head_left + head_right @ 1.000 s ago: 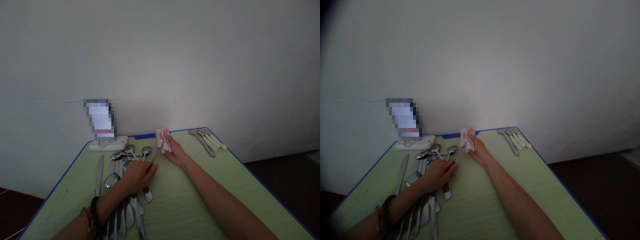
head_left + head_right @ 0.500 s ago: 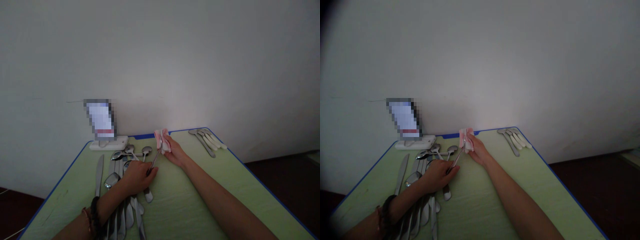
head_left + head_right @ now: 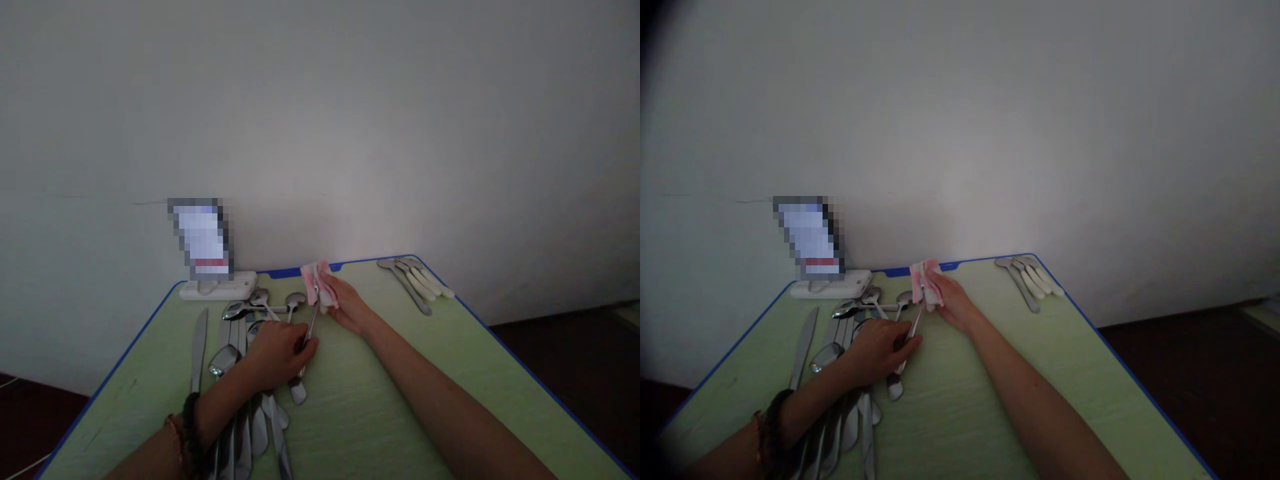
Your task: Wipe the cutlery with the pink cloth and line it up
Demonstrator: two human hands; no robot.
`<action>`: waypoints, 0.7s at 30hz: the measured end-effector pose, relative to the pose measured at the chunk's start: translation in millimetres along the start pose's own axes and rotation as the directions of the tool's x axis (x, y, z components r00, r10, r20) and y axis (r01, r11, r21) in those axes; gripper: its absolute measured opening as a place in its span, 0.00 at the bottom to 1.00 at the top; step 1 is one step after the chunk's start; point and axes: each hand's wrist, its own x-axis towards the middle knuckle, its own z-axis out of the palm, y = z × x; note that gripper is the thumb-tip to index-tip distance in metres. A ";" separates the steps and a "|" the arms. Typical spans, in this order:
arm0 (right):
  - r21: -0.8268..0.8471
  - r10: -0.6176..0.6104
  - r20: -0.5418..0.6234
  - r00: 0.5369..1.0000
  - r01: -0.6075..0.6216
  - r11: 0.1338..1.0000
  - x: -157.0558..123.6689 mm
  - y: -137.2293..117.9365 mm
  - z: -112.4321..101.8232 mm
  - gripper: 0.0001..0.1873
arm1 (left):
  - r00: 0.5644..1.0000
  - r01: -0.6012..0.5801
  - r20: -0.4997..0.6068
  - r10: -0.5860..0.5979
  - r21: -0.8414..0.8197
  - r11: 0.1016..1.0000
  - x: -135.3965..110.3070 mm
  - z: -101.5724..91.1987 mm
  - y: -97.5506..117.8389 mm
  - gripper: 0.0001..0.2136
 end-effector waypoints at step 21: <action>-0.227 0.025 0.160 0.987 0.012 0.974 -8.9 -1.0 -2.2 0.25 | 0.997 -0.065 -0.036 0.065 0.003 0.998 -0.6 3.0 -4.4 0.21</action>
